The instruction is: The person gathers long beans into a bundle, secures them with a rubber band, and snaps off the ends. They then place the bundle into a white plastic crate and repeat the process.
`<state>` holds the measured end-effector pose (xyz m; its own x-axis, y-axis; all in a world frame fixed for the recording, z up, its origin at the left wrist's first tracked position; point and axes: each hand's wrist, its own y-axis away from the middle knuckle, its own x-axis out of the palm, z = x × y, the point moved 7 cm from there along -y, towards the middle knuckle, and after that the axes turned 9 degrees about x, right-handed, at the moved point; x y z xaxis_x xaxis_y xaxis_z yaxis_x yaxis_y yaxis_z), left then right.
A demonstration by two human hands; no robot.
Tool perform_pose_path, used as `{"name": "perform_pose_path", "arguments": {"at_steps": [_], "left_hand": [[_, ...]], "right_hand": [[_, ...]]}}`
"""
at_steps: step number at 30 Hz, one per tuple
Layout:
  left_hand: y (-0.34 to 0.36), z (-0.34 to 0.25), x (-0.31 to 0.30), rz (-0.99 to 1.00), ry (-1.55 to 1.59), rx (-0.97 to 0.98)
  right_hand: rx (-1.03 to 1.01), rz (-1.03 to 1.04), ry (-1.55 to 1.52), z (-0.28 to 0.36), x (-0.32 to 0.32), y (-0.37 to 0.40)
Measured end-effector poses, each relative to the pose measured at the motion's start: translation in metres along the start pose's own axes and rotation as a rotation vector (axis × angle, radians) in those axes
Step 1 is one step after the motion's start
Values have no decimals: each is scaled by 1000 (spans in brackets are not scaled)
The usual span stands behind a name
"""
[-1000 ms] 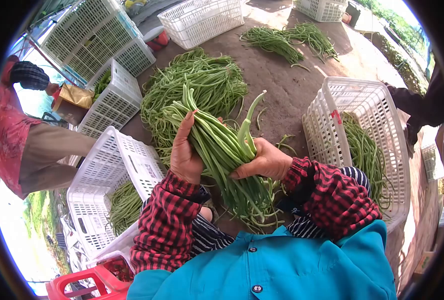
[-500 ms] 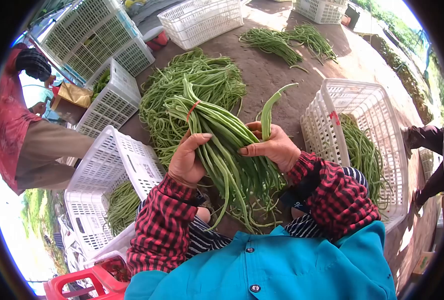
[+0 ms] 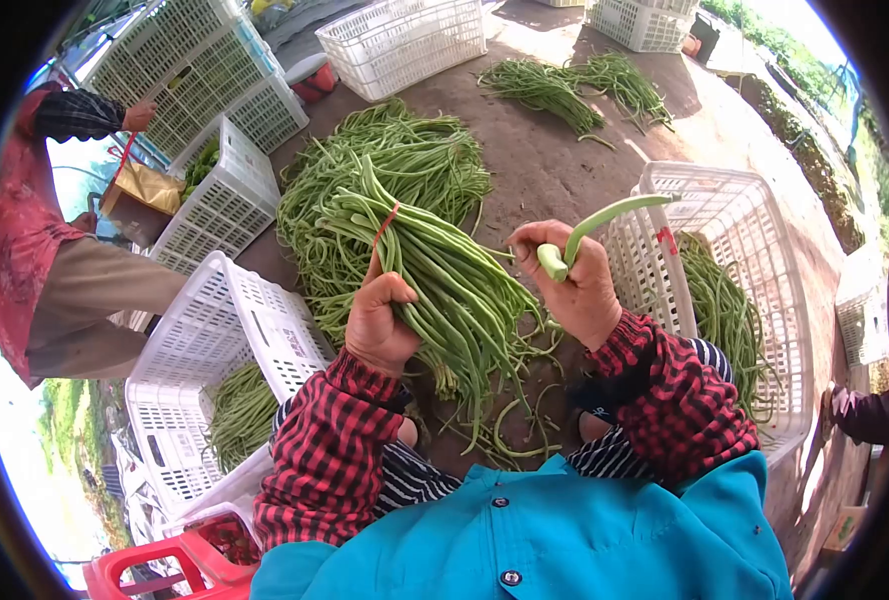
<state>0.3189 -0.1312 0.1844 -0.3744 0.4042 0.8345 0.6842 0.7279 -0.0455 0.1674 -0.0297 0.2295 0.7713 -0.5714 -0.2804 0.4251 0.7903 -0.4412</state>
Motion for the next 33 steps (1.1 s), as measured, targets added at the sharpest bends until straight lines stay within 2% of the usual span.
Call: {"name": "perform_pose_path", "arguments": {"at_steps": [1, 3, 5, 7, 9, 11, 13, 14, 15, 18, 22, 23, 25, 27, 29, 31, 33], "left_hand": [[0, 1, 1, -3, -3, -5], [-1, 4, 0, -19, -27, 10], [-1, 13, -11, -138, 64, -97], [-1, 14, -12, -140, 84, -99], [-1, 8, -5, -108, 51, -43], [-3, 5, -4, -63, 59, -29], [-2, -1, -2, -71, 48, 19], [-2, -1, -6, -68, 36, 27], [-2, -2, -8, -67, 35, 26], [0, -6, -16, -98, -61, 58], [5, -11, -7, -37, -64, 78], [5, -11, -7, -41, -56, 80], [5, -11, -6, -46, -47, 86], [5, -12, -6, -109, -121, 131], [6, -13, -4, -96, -166, 150], [7, -14, -2, -76, -101, 137], [5, -15, -3, -87, -54, 139]], "right_hand": [[165, 145, -180, -9, 11, 6], [270, 335, -42, 8, 26, 16], [239, 456, 26, 9, 41, 25], [216, 420, 84, 12, 43, 23], [294, 417, 93, 8, 40, 21], [321, 392, 26, -2, 39, 22], [381, 452, -52, -12, 41, 20], [404, 454, -226, -17, 45, 19], [403, 453, -227, -20, 42, 17], [906, 720, -691, -28, 49, 28], [1050, 799, -931, -22, 51, 33], [1052, 803, -930, -22, 57, 35], [762, 682, -639, -20, 61, 29], [756, 710, -560, -14, 64, 34], [529, 731, -388, 1, 64, 30], [555, 708, -358, -4, 63, 32], [398, 569, -284, -9, 59, 28]]}}
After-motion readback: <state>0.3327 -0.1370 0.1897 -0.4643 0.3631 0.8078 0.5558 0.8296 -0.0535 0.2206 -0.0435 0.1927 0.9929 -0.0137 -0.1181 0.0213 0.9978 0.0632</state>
